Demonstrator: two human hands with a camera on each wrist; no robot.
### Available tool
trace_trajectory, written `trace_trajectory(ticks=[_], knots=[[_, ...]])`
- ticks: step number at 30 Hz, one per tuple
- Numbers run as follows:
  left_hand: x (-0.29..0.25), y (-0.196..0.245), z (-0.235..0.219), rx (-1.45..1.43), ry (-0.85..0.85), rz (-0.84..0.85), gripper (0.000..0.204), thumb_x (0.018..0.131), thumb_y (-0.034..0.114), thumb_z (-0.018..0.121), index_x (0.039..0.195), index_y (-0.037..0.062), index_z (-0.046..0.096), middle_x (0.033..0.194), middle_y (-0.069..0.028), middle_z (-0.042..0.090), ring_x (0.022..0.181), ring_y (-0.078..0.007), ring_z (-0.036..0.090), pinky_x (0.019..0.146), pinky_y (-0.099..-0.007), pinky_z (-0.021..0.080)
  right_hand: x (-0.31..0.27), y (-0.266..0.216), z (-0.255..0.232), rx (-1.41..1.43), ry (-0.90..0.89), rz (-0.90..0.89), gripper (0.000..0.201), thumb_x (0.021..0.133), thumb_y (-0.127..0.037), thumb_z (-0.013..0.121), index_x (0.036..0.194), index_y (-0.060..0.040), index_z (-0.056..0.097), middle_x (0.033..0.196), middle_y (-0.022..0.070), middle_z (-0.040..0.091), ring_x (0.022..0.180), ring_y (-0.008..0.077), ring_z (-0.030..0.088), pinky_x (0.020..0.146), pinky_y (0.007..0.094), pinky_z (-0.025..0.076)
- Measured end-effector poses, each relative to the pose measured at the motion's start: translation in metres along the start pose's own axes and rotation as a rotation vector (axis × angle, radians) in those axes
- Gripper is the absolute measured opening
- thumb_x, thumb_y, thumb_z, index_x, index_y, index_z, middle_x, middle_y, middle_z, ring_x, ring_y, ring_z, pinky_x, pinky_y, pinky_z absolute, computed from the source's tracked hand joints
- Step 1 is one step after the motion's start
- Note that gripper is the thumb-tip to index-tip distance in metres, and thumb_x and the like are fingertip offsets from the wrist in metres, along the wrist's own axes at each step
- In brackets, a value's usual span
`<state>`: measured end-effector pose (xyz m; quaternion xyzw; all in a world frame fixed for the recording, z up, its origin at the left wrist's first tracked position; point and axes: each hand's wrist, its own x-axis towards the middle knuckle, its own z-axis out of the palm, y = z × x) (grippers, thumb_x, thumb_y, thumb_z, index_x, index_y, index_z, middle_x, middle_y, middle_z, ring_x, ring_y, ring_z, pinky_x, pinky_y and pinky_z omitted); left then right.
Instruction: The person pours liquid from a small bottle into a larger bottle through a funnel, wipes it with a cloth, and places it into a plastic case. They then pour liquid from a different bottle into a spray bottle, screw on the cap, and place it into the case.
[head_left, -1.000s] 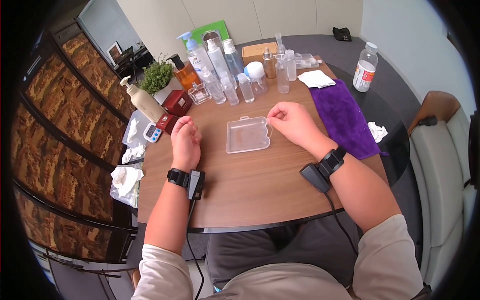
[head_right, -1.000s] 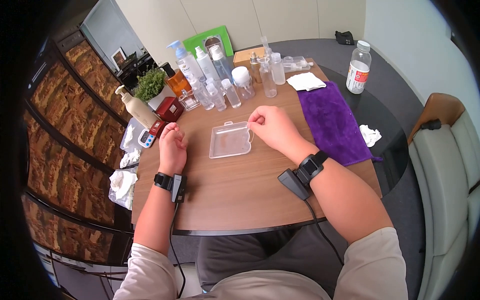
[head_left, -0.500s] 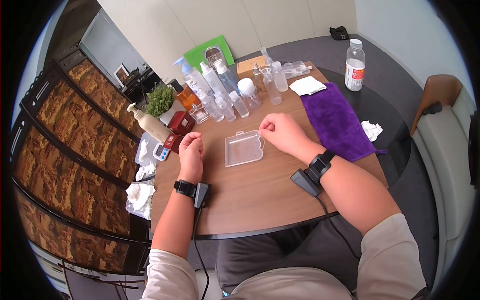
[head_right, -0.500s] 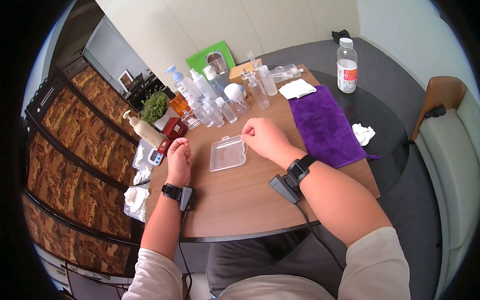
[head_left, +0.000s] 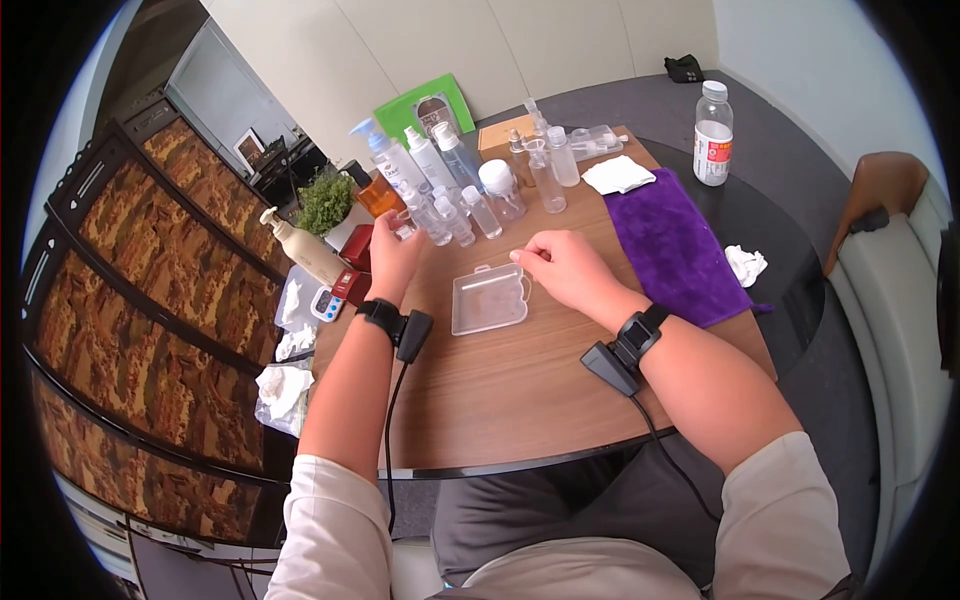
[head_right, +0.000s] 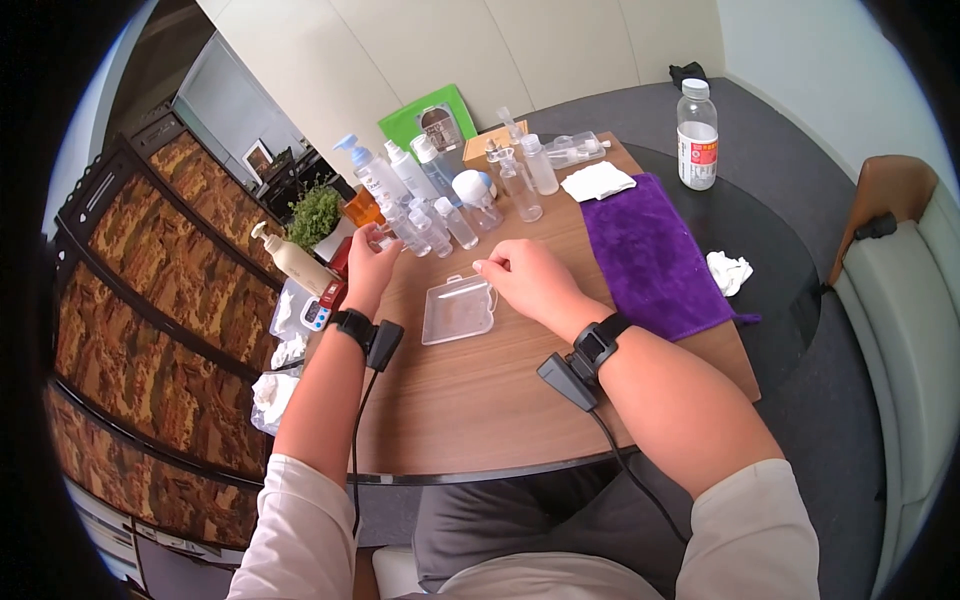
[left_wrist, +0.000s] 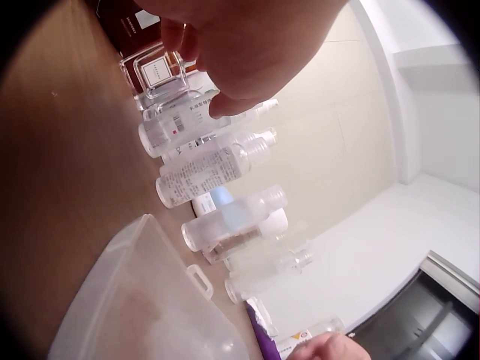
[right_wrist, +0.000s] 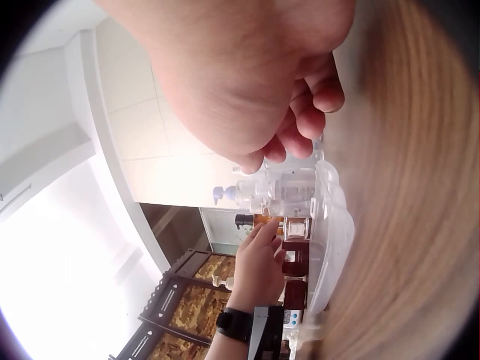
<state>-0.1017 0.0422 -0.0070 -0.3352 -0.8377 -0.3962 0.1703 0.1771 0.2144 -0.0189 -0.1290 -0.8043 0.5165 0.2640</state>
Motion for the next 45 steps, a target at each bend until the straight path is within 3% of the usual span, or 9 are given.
trace_trajectory(ticks=[2,9,26,29,32,35,37,38,45], knots=[[0.009,-0.002,0.006,0.035,-0.046,-0.028,0.072,0.084,0.032,0.089,0.138,-0.0046,0.059,0.129,-0.0170,0.072,0.115,-0.0253,0.069,0.096,-0.0373,0.055,0.000,0.002,-0.001,-0.010,0.003,0.009,0.036,0.098,-0.033,0.072,0.089,0.0024,0.075,0.076,0.0147,0.072,0.067,0.0266,0.067,0.064,0.0406,0.051],[0.018,0.003,0.013,-0.018,-0.137,-0.105,0.060,0.085,0.033,0.088,0.126,-0.0048,0.067,0.118,-0.0148,0.076,0.107,-0.0234,0.072,0.094,-0.0366,0.055,0.001,0.003,0.000,-0.015,0.003,-0.019,0.035,0.098,-0.032,0.073,0.089,0.0012,0.075,0.075,0.0135,0.072,0.067,0.0262,0.067,0.064,0.0402,0.051],[-0.008,-0.008,-0.031,0.355,0.077,-0.155,0.057,0.078,0.042,0.079,0.116,-0.0007,0.073,0.095,-0.0144,0.080,0.093,-0.0332,0.076,0.092,-0.0449,0.055,0.003,0.004,0.001,0.025,-0.050,0.019,0.032,0.099,-0.029,0.073,0.093,0.0023,0.076,0.078,0.0144,0.074,0.070,0.0238,0.068,0.067,0.0384,0.052],[-0.010,-0.006,-0.035,0.364,0.004,-0.186,0.063,0.076,0.043,0.081,0.120,0.0002,0.071,0.105,-0.0158,0.077,0.099,-0.0341,0.074,0.091,-0.0453,0.054,0.001,0.001,-0.001,0.016,-0.041,0.024,0.031,0.099,-0.028,0.073,0.094,0.0026,0.076,0.078,0.0146,0.074,0.070,0.0235,0.068,0.066,0.0384,0.052],[-0.021,0.000,-0.031,0.418,0.205,-0.060,0.059,0.081,0.034,0.081,0.126,-0.0009,0.066,0.120,-0.0188,0.069,0.110,-0.0340,0.068,0.094,-0.0457,0.053,0.002,0.001,0.000,0.006,-0.036,0.035,0.031,0.099,-0.028,0.073,0.094,0.0024,0.076,0.079,0.0144,0.074,0.070,0.0234,0.068,0.067,0.0381,0.053],[-0.029,0.033,-0.034,0.077,0.254,0.169,0.052,0.084,0.021,0.078,0.131,0.0032,0.063,0.131,-0.0201,0.059,0.119,-0.0356,0.061,0.099,-0.0467,0.052,0.002,0.000,-0.001,-0.005,-0.029,0.035,0.030,0.098,-0.027,0.073,0.094,0.0024,0.076,0.079,0.0143,0.074,0.070,0.0234,0.069,0.067,0.0380,0.053],[-0.038,0.064,-0.034,0.040,-0.105,0.337,0.044,0.085,0.009,0.076,0.128,0.0067,0.066,0.133,-0.0195,0.059,0.117,-0.0340,0.063,0.100,-0.0448,0.052,0.002,0.001,-0.002,0.003,-0.033,0.011,0.030,0.098,-0.028,0.073,0.094,0.0023,0.076,0.078,0.0144,0.074,0.070,0.0236,0.069,0.067,0.0381,0.053],[-0.034,0.061,-0.028,0.188,-0.131,0.500,0.052,0.082,0.018,0.075,0.134,0.0157,0.069,0.136,-0.0232,0.058,0.125,-0.0412,0.058,0.107,-0.0483,0.048,0.002,0.001,-0.001,0.002,-0.036,0.013,0.030,0.098,-0.028,0.073,0.094,0.0023,0.076,0.078,0.0144,0.074,0.070,0.0236,0.069,0.067,0.0381,0.053],[-0.031,0.080,-0.011,0.475,-0.387,0.314,0.068,0.078,0.038,0.075,0.144,0.0233,0.067,0.139,-0.0255,0.060,0.129,-0.0454,0.056,0.114,-0.0545,0.041,0.004,0.003,-0.001,-0.010,-0.029,0.011,0.030,0.099,-0.026,0.073,0.094,0.0028,0.075,0.077,0.0111,0.074,0.069,0.0183,0.067,0.065,0.0347,0.052]])
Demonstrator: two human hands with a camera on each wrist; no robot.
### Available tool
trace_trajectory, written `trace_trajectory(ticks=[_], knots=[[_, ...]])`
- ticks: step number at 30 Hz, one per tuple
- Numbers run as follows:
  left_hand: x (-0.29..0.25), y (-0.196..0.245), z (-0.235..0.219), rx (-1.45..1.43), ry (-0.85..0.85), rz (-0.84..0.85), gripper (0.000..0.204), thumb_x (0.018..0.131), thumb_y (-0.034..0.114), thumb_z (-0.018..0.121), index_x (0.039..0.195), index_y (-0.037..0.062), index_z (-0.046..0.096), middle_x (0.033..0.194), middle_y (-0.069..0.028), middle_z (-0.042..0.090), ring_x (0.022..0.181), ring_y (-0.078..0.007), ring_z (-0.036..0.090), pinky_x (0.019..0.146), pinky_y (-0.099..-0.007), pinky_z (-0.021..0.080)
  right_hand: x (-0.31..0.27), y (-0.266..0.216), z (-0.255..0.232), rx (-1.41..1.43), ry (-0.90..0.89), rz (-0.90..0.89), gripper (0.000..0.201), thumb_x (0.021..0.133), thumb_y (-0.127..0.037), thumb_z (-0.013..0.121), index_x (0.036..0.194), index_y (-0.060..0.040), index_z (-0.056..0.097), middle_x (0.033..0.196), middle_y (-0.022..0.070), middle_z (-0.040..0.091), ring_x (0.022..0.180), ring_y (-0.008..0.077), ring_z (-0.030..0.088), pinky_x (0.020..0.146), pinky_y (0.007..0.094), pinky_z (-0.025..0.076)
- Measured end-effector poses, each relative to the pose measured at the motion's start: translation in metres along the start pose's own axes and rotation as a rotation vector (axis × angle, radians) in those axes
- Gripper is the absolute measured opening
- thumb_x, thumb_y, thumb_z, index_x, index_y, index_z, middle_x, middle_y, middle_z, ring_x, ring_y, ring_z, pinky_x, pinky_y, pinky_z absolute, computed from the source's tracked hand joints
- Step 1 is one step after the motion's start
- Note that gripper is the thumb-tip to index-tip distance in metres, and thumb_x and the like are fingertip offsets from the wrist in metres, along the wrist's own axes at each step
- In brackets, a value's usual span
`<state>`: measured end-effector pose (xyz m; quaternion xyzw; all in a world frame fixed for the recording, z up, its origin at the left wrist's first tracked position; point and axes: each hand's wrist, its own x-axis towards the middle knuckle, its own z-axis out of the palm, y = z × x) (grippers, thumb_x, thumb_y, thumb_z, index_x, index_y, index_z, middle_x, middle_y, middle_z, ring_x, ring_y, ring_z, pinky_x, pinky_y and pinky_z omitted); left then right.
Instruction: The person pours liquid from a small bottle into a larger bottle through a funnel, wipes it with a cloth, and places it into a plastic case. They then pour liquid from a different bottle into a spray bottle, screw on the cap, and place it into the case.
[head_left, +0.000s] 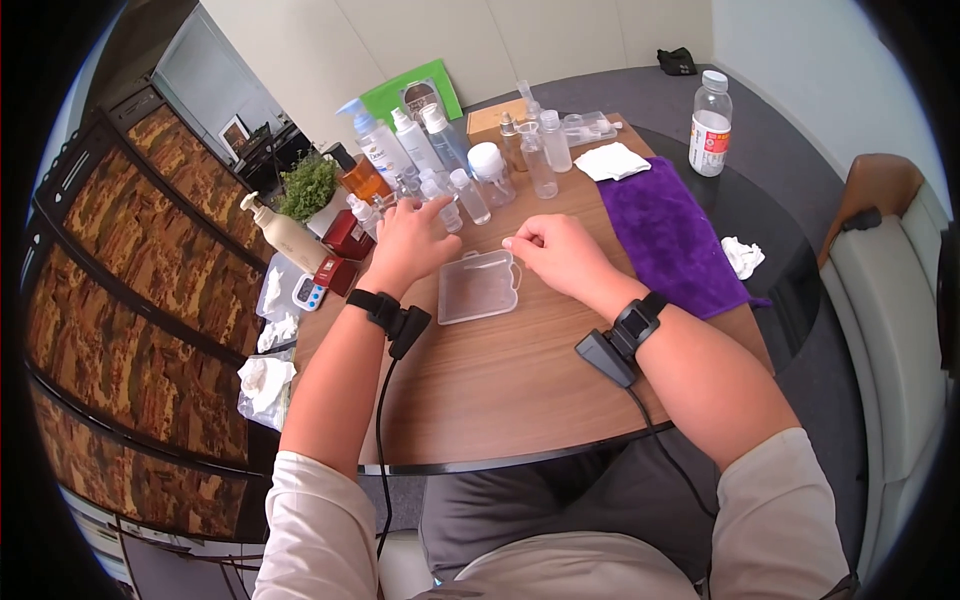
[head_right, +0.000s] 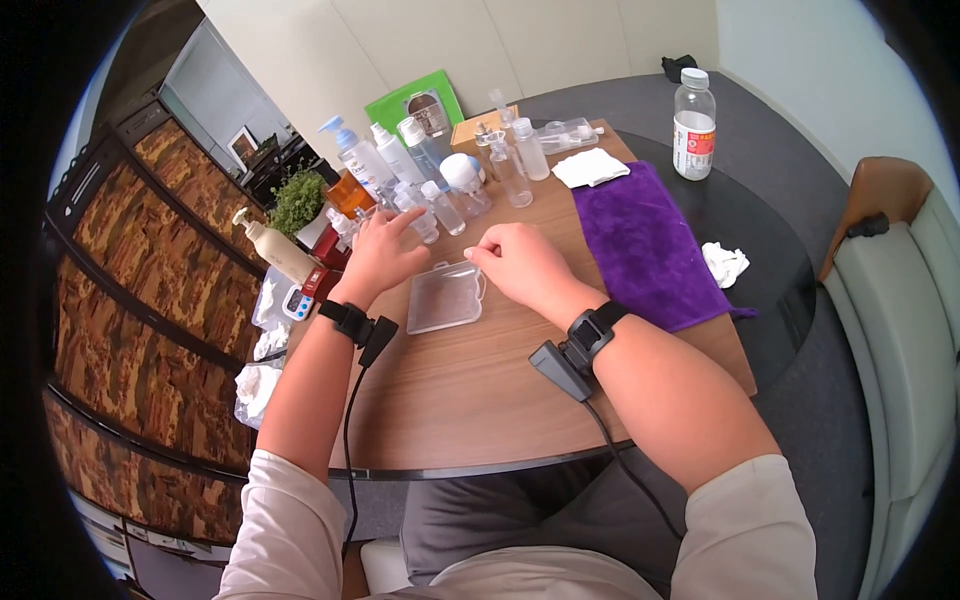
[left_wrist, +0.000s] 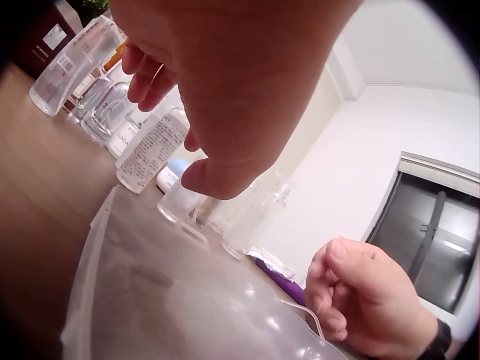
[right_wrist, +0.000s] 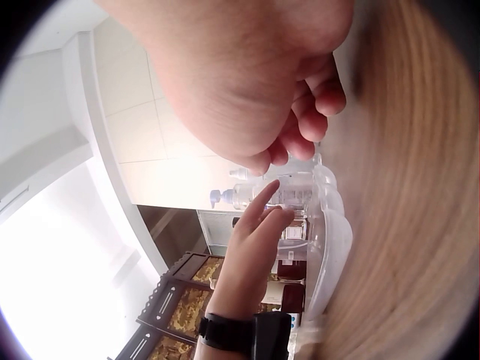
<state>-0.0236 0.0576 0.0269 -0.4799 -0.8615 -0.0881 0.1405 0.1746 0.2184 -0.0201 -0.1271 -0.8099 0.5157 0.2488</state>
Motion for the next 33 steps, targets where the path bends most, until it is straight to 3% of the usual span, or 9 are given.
trace_trajectory(ticks=[1,4,11,13,26,29,31,33], knots=[[0.002,0.000,0.002,-0.001,0.000,0.003,0.068,0.078,0.038,0.075,0.144,0.0233,0.067,0.139,-0.0255,0.060,0.129,-0.0454,0.056,0.114,-0.0545,0.041,0.000,0.000,-0.001,-0.013,-0.019,0.001,0.029,0.100,-0.025,0.072,0.096,0.0032,0.075,0.076,0.0078,0.073,0.068,0.0126,0.065,0.063,0.0309,0.051],[0.004,0.000,0.004,-0.022,-0.058,0.029,0.069,0.078,0.040,0.075,0.144,0.0211,0.067,0.137,-0.0253,0.062,0.129,-0.0450,0.057,0.113,-0.0534,0.042,-0.001,-0.002,-0.001,-0.017,-0.032,0.012,0.029,0.100,-0.025,0.072,0.095,0.0033,0.075,0.076,0.0073,0.073,0.068,0.0127,0.065,0.063,0.0308,0.051],[-0.005,-0.007,0.003,-0.070,0.009,-0.060,0.054,0.083,0.033,0.070,0.134,0.0146,0.072,0.130,-0.0233,0.065,0.127,-0.0436,0.059,0.110,-0.0488,0.048,-0.001,-0.001,-0.001,-0.022,-0.022,-0.014,0.029,0.100,-0.025,0.072,0.093,0.0037,0.075,0.076,0.0081,0.073,0.067,0.0132,0.065,0.063,0.0313,0.051],[-0.014,-0.010,0.000,0.009,0.032,-0.074,0.054,0.085,0.031,0.070,0.135,0.0129,0.070,0.128,-0.0243,0.065,0.124,-0.0436,0.060,0.109,-0.0494,0.050,-0.002,-0.001,0.000,-0.009,0.000,-0.011,0.030,0.098,-0.027,0.073,0.091,0.0021,0.075,0.077,0.0150,0.074,0.069,0.0259,0.069,0.067,0.0395,0.053],[-0.031,-0.020,-0.002,-0.020,0.007,-0.087,0.059,0.086,0.031,0.073,0.142,0.0150,0.068,0.135,-0.0277,0.063,0.121,-0.0443,0.064,0.107,-0.0490,0.052,0.000,0.002,0.001,0.009,-0.001,-0.002,0.029,0.097,-0.025,0.074,0.092,0.0031,0.075,0.077,0.0146,0.074,0.069,0.0242,0.068,0.067,0.0380,0.053],[-0.045,-0.016,-0.019,-0.134,0.008,-0.095,0.056,0.089,0.035,0.075,0.141,0.0127,0.069,0.138,-0.0257,0.064,0.119,-0.0394,0.067,0.101,-0.0448,0.055,0.000,0.001,-0.001,-0.001,0.000,0.001,0.029,0.097,-0.025,0.074,0.092,0.0031,0.076,0.077,0.0146,0.074,0.069,0.0244,0.069,0.067,0.0381,0.053],[-0.053,-0.012,-0.027,-0.266,-0.233,-0.254,0.063,0.089,0.040,0.080,0.142,0.0076,0.067,0.139,-0.0211,0.066,0.116,-0.0324,0.069,0.095,-0.0398,0.056,-0.001,0.001,-0.001,-0.010,-0.003,-0.006,0.027,0.097,-0.025,0.074,0.094,0.0027,0.076,0.079,0.0141,0.074,0.070,0.0236,0.069,0.067,0.0377,0.054],[-0.069,-0.012,-0.020,-0.385,-0.221,-0.212,0.069,0.088,0.042,0.083,0.143,0.0050,0.065,0.137,-0.0186,0.068,0.114,-0.0296,0.070,0.093,-0.0385,0.056,0.000,0.001,0.000,-0.010,-0.017,-0.009,0.025,0.096,-0.023,0.075,0.095,0.0023,0.076,0.079,0.0130,0.075,0.070,0.0220,0.069,0.067,0.0368,0.054]])
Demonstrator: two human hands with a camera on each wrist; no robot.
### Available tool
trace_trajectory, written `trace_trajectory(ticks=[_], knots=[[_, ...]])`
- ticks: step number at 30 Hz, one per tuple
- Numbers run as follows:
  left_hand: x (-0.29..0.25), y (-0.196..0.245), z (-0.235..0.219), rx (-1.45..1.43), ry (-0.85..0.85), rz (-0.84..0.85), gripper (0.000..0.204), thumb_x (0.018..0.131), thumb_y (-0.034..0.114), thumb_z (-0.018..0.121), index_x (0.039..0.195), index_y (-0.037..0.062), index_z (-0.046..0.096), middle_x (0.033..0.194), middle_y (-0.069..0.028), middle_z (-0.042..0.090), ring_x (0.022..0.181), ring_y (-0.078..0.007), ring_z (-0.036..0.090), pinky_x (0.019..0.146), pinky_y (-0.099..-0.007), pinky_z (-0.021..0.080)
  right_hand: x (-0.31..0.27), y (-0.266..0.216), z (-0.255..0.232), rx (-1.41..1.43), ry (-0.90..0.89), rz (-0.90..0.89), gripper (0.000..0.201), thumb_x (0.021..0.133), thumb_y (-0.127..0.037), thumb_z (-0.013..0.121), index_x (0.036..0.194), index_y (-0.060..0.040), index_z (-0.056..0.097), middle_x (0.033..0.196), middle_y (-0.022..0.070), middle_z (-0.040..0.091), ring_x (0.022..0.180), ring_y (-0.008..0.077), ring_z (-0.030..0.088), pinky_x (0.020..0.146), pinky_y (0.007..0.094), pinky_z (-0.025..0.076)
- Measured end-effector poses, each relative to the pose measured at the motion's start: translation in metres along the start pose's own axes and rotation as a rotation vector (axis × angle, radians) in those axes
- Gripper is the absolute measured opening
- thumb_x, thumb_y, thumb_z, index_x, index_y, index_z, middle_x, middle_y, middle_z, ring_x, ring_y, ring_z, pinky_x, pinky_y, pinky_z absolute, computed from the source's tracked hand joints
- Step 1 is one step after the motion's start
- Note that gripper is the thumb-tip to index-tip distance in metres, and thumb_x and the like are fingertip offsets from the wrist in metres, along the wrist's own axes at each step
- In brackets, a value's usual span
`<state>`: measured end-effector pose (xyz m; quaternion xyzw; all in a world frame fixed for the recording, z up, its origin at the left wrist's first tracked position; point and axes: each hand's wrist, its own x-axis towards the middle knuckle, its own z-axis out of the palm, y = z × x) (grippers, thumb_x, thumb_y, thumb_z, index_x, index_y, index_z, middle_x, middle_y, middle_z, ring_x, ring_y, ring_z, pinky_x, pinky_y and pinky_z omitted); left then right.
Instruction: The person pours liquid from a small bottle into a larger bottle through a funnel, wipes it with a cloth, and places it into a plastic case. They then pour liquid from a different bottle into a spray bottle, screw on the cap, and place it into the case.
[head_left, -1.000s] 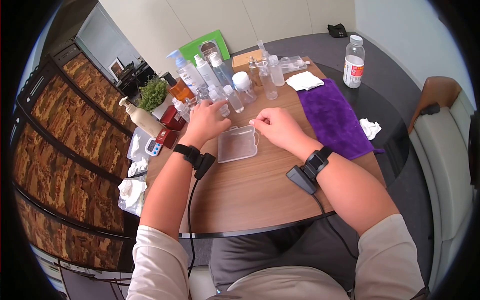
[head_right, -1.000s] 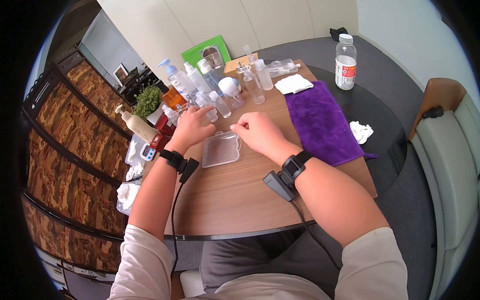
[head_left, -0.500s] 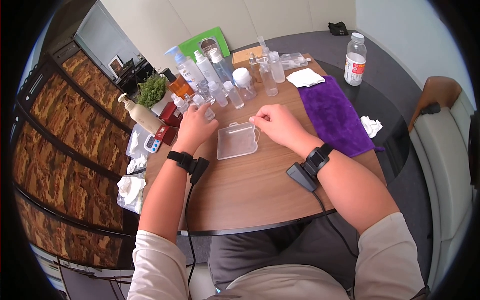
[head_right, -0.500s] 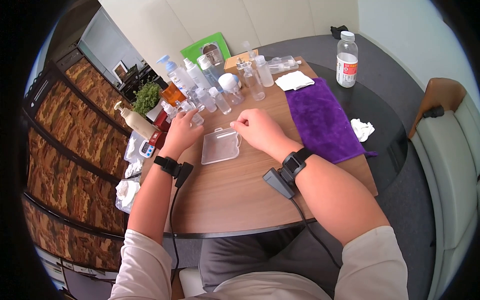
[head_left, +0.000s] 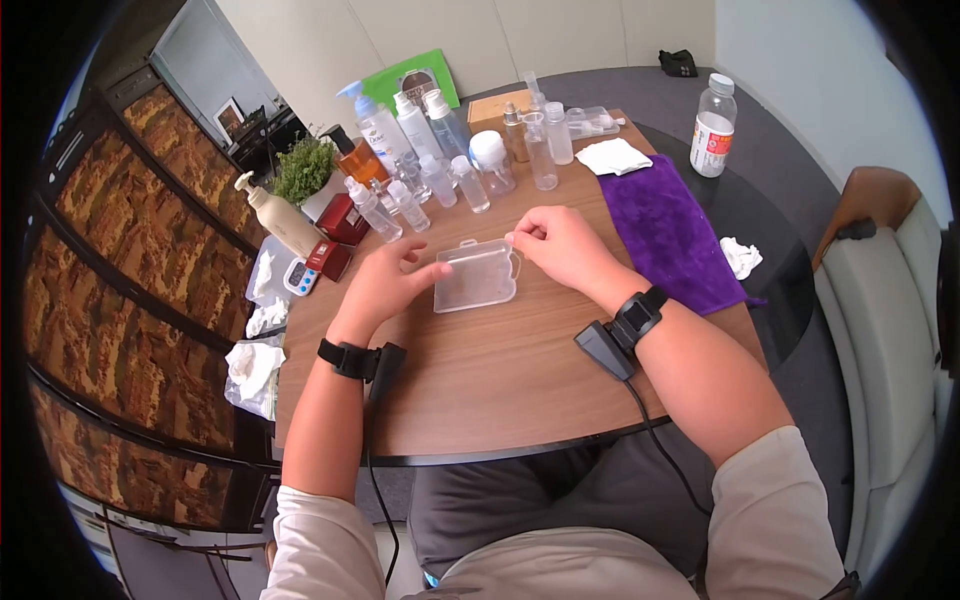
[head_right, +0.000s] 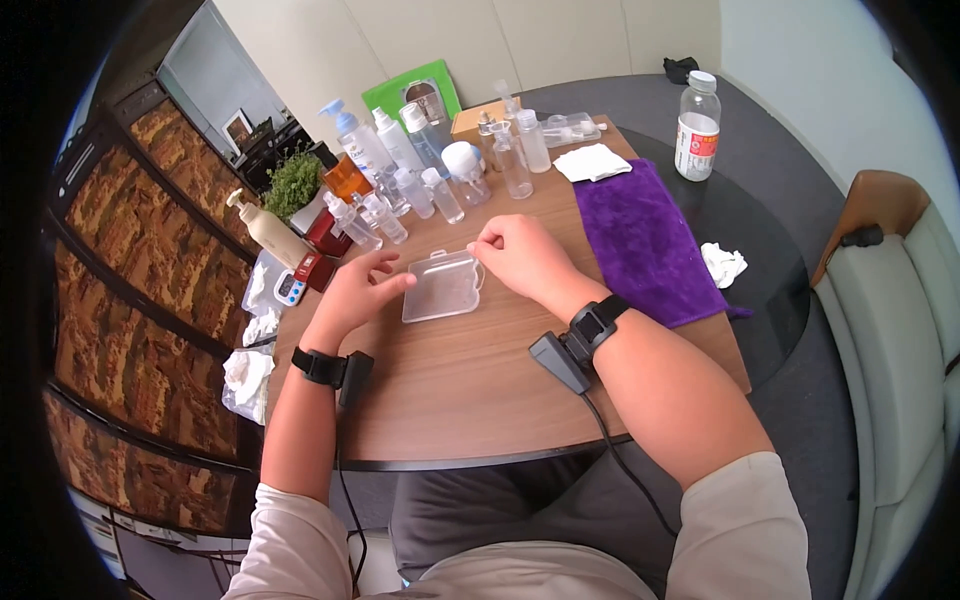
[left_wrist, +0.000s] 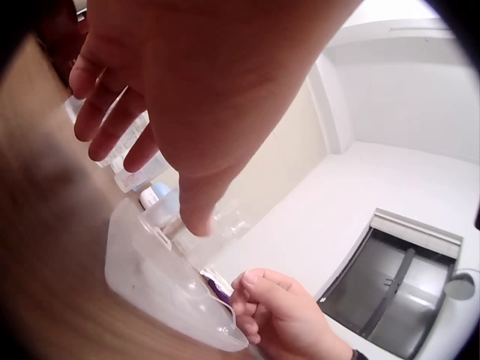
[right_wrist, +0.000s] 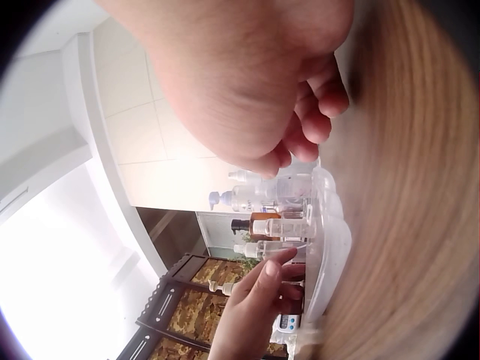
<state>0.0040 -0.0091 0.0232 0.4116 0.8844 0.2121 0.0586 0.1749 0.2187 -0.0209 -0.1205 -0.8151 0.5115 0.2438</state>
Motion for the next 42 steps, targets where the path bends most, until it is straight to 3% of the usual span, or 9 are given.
trace_trajectory(ticks=[3,5,6,10,17,20,25,32,42], knots=[[-0.007,-0.015,0.006,-0.177,-0.068,0.045,0.101,0.075,0.049,0.094,0.154,0.0031,0.053,0.143,-0.0159,0.064,0.122,-0.0277,0.065,0.100,-0.0395,0.054,-0.001,-0.002,0.000,-0.002,-0.071,0.009,0.020,0.095,-0.018,0.077,0.097,0.0015,0.075,0.080,0.0076,0.073,0.069,0.0145,0.066,0.062,0.0314,0.051],[-0.007,-0.034,0.017,-0.173,-0.013,0.390,0.126,0.062,0.058,0.098,0.160,0.0033,0.042,0.155,-0.0216,0.054,0.143,-0.0387,0.050,0.117,-0.0470,0.042,0.000,-0.001,0.000,-0.021,-0.133,0.027,0.017,0.095,-0.015,0.077,0.098,0.0012,0.074,0.079,0.0032,0.072,0.066,0.0086,0.062,0.058,0.0269,0.049],[-0.008,-0.033,0.014,-0.188,-0.102,0.382,0.138,0.055,0.058,0.100,0.164,0.0054,0.035,0.159,-0.0218,0.049,0.148,-0.0402,0.040,0.124,-0.0484,0.032,0.001,0.000,0.001,-0.030,-0.120,0.026,0.016,0.094,-0.014,0.078,0.099,0.0010,0.074,0.079,0.0022,0.071,0.066,0.0076,0.062,0.057,0.0258,0.048],[-0.009,-0.039,0.015,-0.179,-0.087,0.464,0.134,0.059,0.049,0.102,0.166,0.0089,0.032,0.159,-0.0164,0.049,0.142,-0.0348,0.047,0.121,-0.0468,0.039,0.001,-0.002,0.003,-0.076,-0.081,0.056,0.017,0.089,-0.012,0.080,0.099,0.0010,0.076,0.081,0.0078,0.074,0.073,0.0135,0.068,0.066,0.0304,0.054],[-0.007,-0.044,0.015,-0.246,-0.091,0.418,0.122,0.062,0.037,0.102,0.162,0.0081,0.040,0.149,-0.0167,0.056,0.136,-0.0346,0.052,0.119,-0.0450,0.041,0.007,-0.014,0.003,-0.134,-0.024,0.072,0.018,0.091,-0.014,0.079,0.101,0.0004,0.076,0.078,0.0042,0.073,0.071,0.0109,0.065,0.067,0.0298,0.054],[-0.007,-0.046,0.015,-0.253,-0.073,0.441,0.119,0.063,0.040,0.101,0.161,0.0078,0.042,0.148,-0.0171,0.057,0.134,-0.0353,0.052,0.117,-0.0451,0.041,0.023,-0.026,0.009,-0.264,-0.017,0.037,0.024,0.092,-0.017,0.079,0.109,-0.0007,0.075,0.096,0.0078,0.075,0.074,0.0127,0.066,0.071,0.0313,0.055],[-0.007,-0.050,0.022,-0.245,-0.050,0.462,0.117,0.063,0.044,0.100,0.159,0.0077,0.044,0.147,-0.0173,0.058,0.134,-0.0365,0.051,0.117,-0.0460,0.041,0.061,-0.030,0.029,-0.659,-0.266,-0.138,0.056,0.096,-0.039,0.075,0.140,-0.0060,0.066,0.142,0.0225,0.059,0.121,0.0341,0.066,0.103,0.0428,0.053],[-0.005,-0.052,0.021,-0.217,-0.064,0.482,0.115,0.065,0.050,0.098,0.158,0.0085,0.046,0.147,-0.0168,0.058,0.136,-0.0371,0.049,0.119,-0.0464,0.036,0.092,-0.021,0.051,-0.763,-0.298,-0.001,0.067,0.097,-0.052,0.069,0.144,-0.0055,0.064,0.138,0.0267,0.061,0.129,0.0411,0.061,0.109,0.0455,0.050],[-0.005,-0.052,0.021,-0.199,-0.078,0.462,0.111,0.065,0.054,0.096,0.155,0.0076,0.050,0.145,-0.0164,0.059,0.134,-0.0363,0.051,0.117,-0.0463,0.036,0.109,-0.025,0.064,-0.760,-0.313,-0.089,0.060,0.098,-0.047,0.068,0.141,-0.0048,0.067,0.130,0.0233,0.066,0.125,0.0403,0.063,0.106,0.0455,0.051]])
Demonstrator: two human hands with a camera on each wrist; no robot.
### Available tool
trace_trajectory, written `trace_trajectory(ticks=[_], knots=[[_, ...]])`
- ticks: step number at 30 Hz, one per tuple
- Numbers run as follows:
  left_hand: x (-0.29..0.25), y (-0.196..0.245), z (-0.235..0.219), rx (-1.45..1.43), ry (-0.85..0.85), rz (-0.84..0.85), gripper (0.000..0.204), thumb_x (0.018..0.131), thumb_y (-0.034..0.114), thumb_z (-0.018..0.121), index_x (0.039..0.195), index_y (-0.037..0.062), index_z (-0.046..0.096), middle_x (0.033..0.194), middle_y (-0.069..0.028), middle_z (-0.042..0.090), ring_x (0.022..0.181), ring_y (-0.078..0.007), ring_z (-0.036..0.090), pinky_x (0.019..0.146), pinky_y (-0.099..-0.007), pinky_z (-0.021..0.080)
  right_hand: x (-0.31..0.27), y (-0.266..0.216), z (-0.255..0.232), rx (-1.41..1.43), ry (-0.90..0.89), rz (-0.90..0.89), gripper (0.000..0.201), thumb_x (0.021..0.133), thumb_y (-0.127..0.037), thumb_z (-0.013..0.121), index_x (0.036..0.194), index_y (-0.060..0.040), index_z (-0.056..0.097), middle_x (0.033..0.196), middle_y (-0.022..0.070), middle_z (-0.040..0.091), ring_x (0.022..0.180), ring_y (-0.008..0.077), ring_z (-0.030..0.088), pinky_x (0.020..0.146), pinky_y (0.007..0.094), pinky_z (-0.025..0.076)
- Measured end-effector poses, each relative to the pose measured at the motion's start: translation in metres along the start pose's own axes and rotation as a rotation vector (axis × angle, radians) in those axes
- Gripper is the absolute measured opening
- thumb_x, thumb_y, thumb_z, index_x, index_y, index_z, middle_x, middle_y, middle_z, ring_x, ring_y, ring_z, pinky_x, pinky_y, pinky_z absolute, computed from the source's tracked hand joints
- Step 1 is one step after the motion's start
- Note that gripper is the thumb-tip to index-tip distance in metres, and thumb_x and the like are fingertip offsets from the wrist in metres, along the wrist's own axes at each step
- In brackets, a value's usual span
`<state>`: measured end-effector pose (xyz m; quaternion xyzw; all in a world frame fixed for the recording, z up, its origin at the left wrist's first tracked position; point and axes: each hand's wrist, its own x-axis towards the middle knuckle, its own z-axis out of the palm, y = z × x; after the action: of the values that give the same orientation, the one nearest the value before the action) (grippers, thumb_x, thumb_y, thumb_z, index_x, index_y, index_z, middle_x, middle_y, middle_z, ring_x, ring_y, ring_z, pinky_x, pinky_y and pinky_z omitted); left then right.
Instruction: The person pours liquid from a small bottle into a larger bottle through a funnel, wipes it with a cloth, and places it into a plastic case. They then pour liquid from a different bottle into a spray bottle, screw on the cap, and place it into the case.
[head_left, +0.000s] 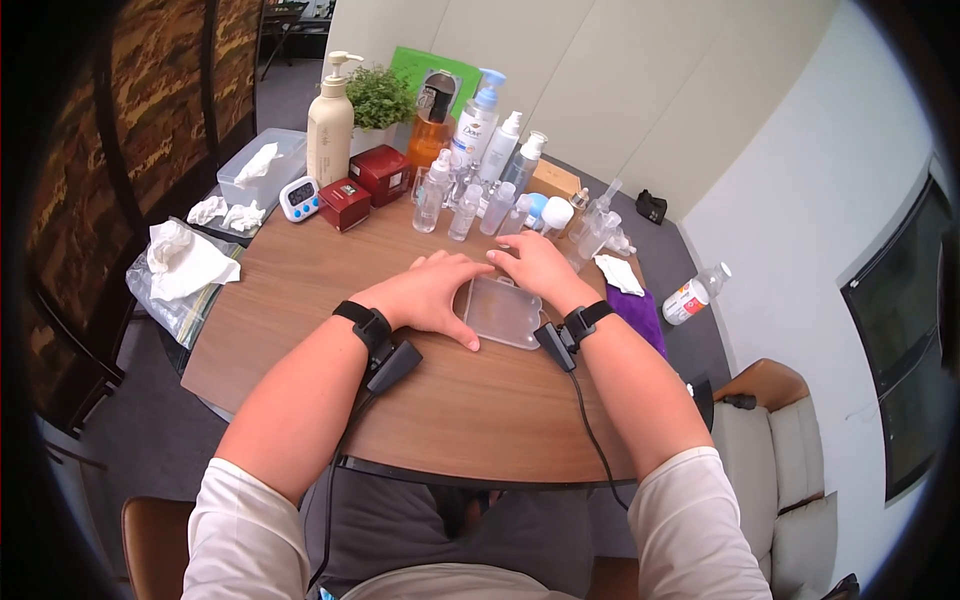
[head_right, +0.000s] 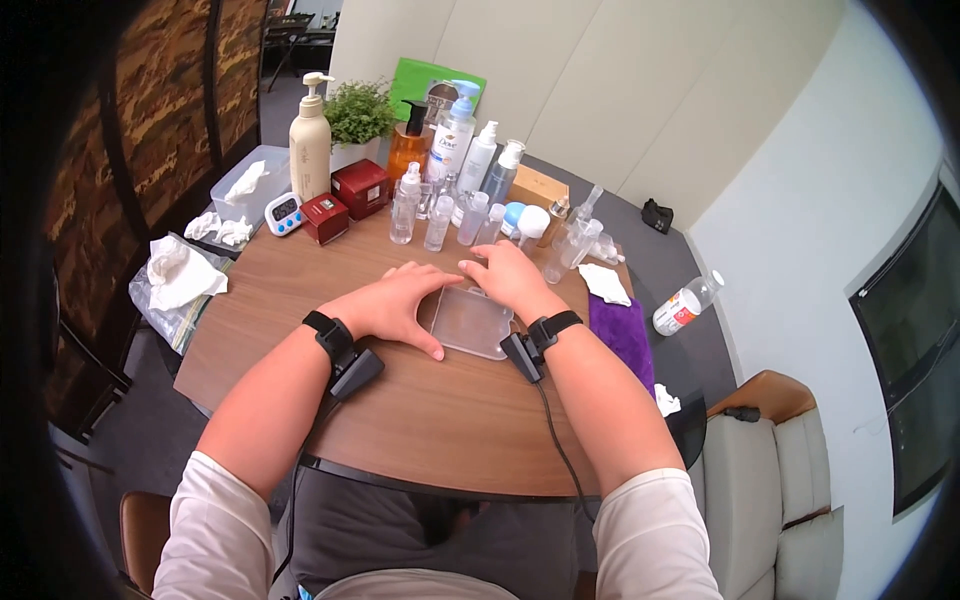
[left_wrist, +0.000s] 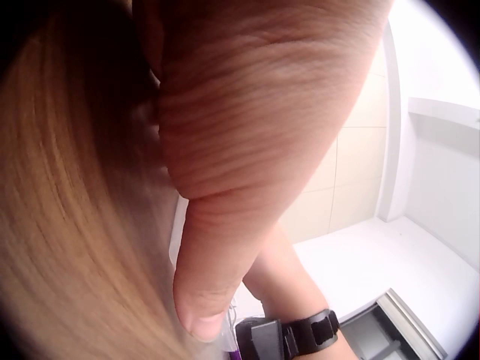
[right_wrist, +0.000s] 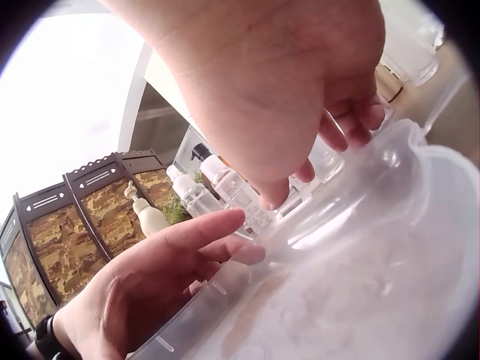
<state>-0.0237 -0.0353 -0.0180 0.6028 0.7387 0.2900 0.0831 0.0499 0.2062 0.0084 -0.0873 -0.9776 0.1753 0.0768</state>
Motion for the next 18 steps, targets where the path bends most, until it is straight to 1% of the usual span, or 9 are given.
trace_trajectory(ticks=[3,5,6,8,9,11,12,14,18], knots=[[-0.002,0.001,-0.001,-0.029,0.025,0.043,0.112,0.064,0.055,0.096,0.154,0.0071,0.051,0.144,-0.0168,0.059,0.134,-0.0366,0.051,0.117,-0.0466,0.036,-0.003,-0.027,-0.031,-0.084,-0.109,0.103,0.051,0.097,-0.042,0.069,0.134,-0.0067,0.071,0.123,0.0186,0.071,0.122,0.0416,0.064,0.104,0.0464,0.051],[-0.001,-0.002,0.001,-0.025,0.037,0.046,0.111,0.064,0.055,0.096,0.154,0.0075,0.051,0.144,-0.0168,0.059,0.134,-0.0366,0.051,0.117,-0.0467,0.036,0.003,-0.030,-0.052,-0.251,0.155,0.158,0.040,0.095,-0.037,0.069,0.124,-0.0106,0.075,0.120,0.0134,0.074,0.123,0.0398,0.063,0.101,0.0460,0.052],[-0.001,-0.003,0.002,-0.019,0.038,0.056,0.111,0.064,0.056,0.096,0.154,0.0079,0.051,0.143,-0.0169,0.059,0.135,-0.0367,0.051,0.117,-0.0468,0.036,0.007,-0.024,-0.058,-0.253,0.153,0.154,0.040,0.095,-0.037,0.069,0.124,-0.0106,0.075,0.120,0.0134,0.074,0.123,0.0398,0.063,0.101,0.0460,0.052],[-0.001,-0.001,0.001,-0.019,0.035,0.049,0.111,0.065,0.055,0.096,0.154,0.0083,0.051,0.144,-0.0169,0.059,0.135,-0.0368,0.050,0.117,-0.0469,0.036,0.015,-0.006,-0.065,-0.590,0.466,-0.071,0.031,0.094,-0.033,0.071,0.117,-0.0136,0.076,0.122,0.0114,0.075,0.127,0.0348,0.060,0.102,0.0491,0.047],[-0.001,0.000,0.001,-0.016,0.030,0.042,0.110,0.065,0.055,0.096,0.154,0.0088,0.052,0.144,-0.0169,0.059,0.135,-0.0369,0.050,0.117,-0.0470,0.036,0.017,0.003,-0.066,-0.591,0.466,-0.068,0.031,0.094,-0.033,0.071,0.117,-0.0136,0.076,0.122,0.0114,0.075,0.127,0.0348,0.060,0.102,0.0491,0.047],[-0.001,0.002,-0.001,-0.017,0.019,0.036,0.110,0.065,0.055,0.096,0.154,0.0091,0.052,0.144,-0.0168,0.059,0.135,-0.0368,0.050,0.117,-0.0471,0.036,0.022,0.016,-0.068,-0.821,0.343,-0.120,0.033,0.093,-0.031,0.073,0.123,-0.0170,0.075,0.121,0.0087,0.076,0.130,0.0313,0.056,0.105,0.0512,0.041],[-0.001,0.002,-0.002,-0.019,0.012,0.029,0.109,0.065,0.055,0.096,0.154,0.0093,0.052,0.144,-0.0167,0.059,0.136,-0.0368,0.050,0.117,-0.0472,0.036,0.024,0.016,-0.073,-0.824,0.347,-0.122,0.033,0.093,-0.031,0.073,0.123,-0.0170,0.075,0.121,0.0087,0.076,0.130,0.0313,0.056,0.105,0.0512,0.041],[-0.001,0.001,-0.001,-0.023,0.019,0.035,0.109,0.065,0.055,0.096,0.154,0.0096,0.052,0.144,-0.0167,0.059,0.136,-0.0365,0.050,0.117,-0.0470,0.036,0.028,0.016,-0.079,-0.687,0.066,0.017,0.040,0.091,-0.033,0.076,0.128,-0.0196,0.074,0.122,0.0072,0.076,0.134,0.0312,0.054,0.107,0.0525,0.037],[-0.001,-0.004,0.003,-0.006,0.055,0.070,0.109,0.062,0.059,0.094,0.151,0.0099,0.055,0.139,-0.0146,0.062,0.132,-0.0353,0.051,0.115,-0.0451,0.035,0.020,-0.003,-0.096,-0.678,-0.006,0.032,0.043,0.089,-0.037,0.078,0.129,-0.0217,0.075,0.121,0.0064,0.076,0.131,0.0292,0.058,0.105,0.0491,0.038]])
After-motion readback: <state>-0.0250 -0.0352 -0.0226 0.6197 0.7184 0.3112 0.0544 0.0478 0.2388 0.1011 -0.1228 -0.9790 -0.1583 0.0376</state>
